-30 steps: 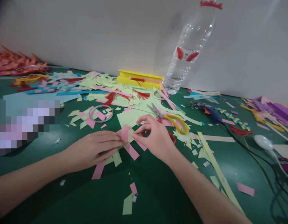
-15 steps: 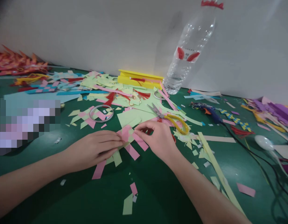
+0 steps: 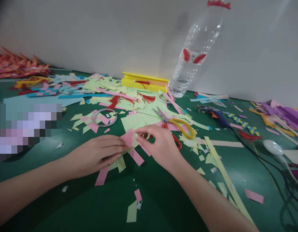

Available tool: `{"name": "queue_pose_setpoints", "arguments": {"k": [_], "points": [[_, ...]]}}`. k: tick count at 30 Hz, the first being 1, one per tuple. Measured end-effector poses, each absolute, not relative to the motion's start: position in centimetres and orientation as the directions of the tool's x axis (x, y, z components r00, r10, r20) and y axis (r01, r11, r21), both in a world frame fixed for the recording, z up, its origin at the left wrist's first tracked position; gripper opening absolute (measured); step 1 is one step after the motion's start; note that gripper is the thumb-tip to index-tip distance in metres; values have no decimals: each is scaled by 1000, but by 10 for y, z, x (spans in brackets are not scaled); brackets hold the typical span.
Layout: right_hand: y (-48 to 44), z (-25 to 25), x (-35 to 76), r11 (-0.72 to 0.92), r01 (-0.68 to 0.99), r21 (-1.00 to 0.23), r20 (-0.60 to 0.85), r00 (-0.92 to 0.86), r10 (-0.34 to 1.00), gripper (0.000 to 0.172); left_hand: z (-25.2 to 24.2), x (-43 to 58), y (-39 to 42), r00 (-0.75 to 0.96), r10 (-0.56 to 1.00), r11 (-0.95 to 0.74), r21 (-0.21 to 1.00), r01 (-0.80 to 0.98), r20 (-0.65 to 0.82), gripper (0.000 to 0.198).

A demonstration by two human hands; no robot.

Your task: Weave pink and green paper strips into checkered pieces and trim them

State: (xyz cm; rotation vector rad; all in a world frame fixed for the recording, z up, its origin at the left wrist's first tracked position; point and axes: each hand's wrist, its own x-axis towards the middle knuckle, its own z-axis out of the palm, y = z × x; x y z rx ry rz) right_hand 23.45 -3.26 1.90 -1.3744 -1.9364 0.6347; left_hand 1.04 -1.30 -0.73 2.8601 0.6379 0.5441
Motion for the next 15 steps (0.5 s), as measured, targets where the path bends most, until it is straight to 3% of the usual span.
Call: {"name": "queue_pose_setpoints", "arguments": {"k": [7, 15], "points": [[-32, 20, 236, 309, 636, -707, 206, -233, 950, 12, -6, 11, -14, 841, 435, -897, 237, 373, 323, 29], [-31, 21, 234, 506, 604, -616, 118, -565, 817, 15, -7, 11, -13, 829, 422, -904, 234, 356, 366, 27]]}}
